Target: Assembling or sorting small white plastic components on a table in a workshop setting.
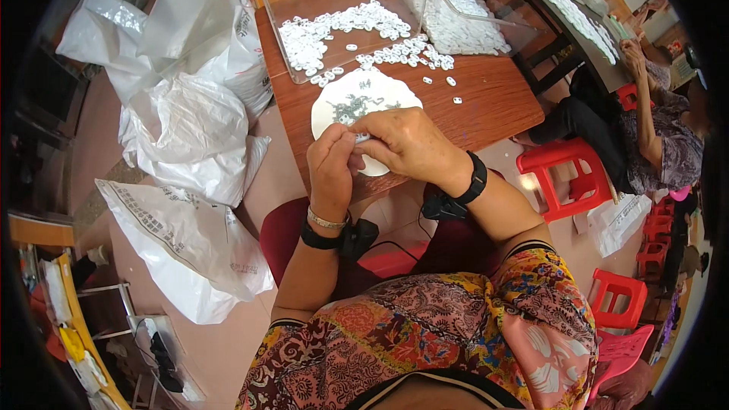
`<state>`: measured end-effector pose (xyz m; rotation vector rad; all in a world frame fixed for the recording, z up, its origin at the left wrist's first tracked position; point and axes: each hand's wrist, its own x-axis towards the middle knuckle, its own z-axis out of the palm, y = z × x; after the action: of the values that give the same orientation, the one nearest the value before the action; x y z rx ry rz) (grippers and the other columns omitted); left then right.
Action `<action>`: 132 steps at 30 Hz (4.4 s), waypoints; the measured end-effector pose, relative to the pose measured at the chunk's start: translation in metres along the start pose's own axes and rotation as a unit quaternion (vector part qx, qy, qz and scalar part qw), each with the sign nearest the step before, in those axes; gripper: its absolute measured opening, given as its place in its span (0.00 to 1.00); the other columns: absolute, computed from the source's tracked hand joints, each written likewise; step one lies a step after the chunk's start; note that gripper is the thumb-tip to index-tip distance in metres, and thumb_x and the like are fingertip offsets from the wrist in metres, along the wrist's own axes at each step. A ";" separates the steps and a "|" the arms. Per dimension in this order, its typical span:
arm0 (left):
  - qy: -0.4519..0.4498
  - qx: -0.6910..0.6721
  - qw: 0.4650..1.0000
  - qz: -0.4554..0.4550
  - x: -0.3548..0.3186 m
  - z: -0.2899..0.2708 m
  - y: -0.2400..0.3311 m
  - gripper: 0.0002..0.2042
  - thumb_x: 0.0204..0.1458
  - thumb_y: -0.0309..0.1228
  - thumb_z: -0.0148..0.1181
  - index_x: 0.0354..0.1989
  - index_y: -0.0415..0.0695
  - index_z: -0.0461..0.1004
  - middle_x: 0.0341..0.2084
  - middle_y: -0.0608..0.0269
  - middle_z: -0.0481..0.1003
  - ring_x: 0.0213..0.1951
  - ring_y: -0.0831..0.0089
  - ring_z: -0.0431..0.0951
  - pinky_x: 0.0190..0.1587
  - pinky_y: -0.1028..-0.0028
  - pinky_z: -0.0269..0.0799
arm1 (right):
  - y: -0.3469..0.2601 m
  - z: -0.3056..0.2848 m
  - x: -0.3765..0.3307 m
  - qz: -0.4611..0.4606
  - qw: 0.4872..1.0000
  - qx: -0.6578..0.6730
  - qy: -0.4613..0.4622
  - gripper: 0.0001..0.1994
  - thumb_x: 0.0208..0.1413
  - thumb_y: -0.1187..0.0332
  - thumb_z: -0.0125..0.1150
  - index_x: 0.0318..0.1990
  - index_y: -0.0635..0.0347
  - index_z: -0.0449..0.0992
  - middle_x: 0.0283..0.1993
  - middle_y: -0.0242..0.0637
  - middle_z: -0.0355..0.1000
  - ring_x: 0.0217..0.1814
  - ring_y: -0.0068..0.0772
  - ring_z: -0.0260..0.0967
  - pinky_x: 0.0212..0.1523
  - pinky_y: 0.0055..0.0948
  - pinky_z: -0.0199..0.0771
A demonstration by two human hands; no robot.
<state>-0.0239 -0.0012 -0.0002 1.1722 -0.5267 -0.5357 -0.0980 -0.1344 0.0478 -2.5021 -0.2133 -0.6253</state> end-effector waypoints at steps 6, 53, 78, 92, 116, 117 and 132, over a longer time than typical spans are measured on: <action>0.003 -0.003 1.000 0.005 -0.001 0.002 -0.001 0.11 0.56 0.29 0.46 0.25 0.39 0.70 0.14 0.70 0.66 0.16 0.85 0.64 0.18 0.83 0.56 | 0.004 0.001 -0.002 -0.002 1.000 -0.005 -0.005 0.08 0.46 0.71 0.63 0.35 0.63 0.76 0.26 0.44 0.73 0.28 0.45 0.72 0.28 0.33 0.71; 0.026 0.032 0.995 0.090 0.002 0.005 -0.001 0.10 0.58 0.29 0.46 0.26 0.37 0.69 0.16 0.66 0.70 0.19 0.82 0.67 0.22 0.81 0.61 | 0.000 -0.003 0.003 0.053 0.994 0.096 0.029 0.11 0.43 0.74 0.66 0.38 0.62 0.77 0.23 0.35 0.70 0.24 0.24 0.68 0.26 0.22 0.68; 0.078 -0.014 0.995 0.056 0.011 -0.020 0.007 0.09 0.56 0.31 0.46 0.28 0.39 0.69 0.17 0.67 0.68 0.20 0.83 0.64 0.24 0.83 0.58 | 0.085 -0.169 0.065 0.160 0.887 -0.318 0.294 0.15 0.49 0.68 0.63 0.45 0.61 0.75 0.37 0.43 0.75 0.36 0.33 0.73 0.36 0.27 0.72; 0.083 0.003 0.996 0.040 0.015 -0.024 0.007 0.10 0.56 0.31 0.46 0.27 0.40 0.69 0.17 0.68 0.68 0.20 0.83 0.66 0.23 0.84 0.58 | 0.148 -0.053 -0.008 0.253 0.939 -0.215 -0.093 0.09 0.44 0.65 0.62 0.31 0.59 0.79 0.28 0.47 0.74 0.31 0.46 0.72 0.34 0.37 0.70; -0.043 -0.056 0.997 -0.028 0.013 -0.019 0.010 0.15 0.59 0.37 0.41 0.28 0.40 0.68 0.17 0.66 0.67 0.19 0.82 0.66 0.21 0.84 0.58 | 0.015 -0.010 0.045 0.053 0.961 0.246 -0.113 0.06 0.46 0.75 0.66 0.33 0.64 0.78 0.27 0.32 0.72 0.29 0.19 0.68 0.31 0.20 0.68; -0.054 -0.092 0.993 -0.039 0.014 -0.020 0.011 0.14 0.58 0.36 0.42 0.28 0.40 0.68 0.17 0.66 0.67 0.19 0.81 0.67 0.21 0.83 0.58 | 0.016 -0.009 0.044 0.045 0.959 0.259 -0.106 0.07 0.46 0.76 0.66 0.34 0.65 0.78 0.27 0.33 0.74 0.29 0.19 0.69 0.31 0.20 0.70; -0.045 -0.087 0.994 -0.053 0.013 -0.014 0.007 0.08 0.55 0.30 0.44 0.29 0.40 0.67 0.19 0.67 0.67 0.21 0.79 0.69 0.23 0.83 0.61 | 0.013 -0.007 0.032 0.049 0.977 0.194 -0.068 0.10 0.44 0.76 0.65 0.37 0.63 0.78 0.28 0.34 0.71 0.29 0.24 0.68 0.31 0.23 0.68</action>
<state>-0.0037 0.0025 0.0040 1.0180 -0.4854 -0.7146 -0.0692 -0.1480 0.0617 -2.1609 -0.2361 -0.3344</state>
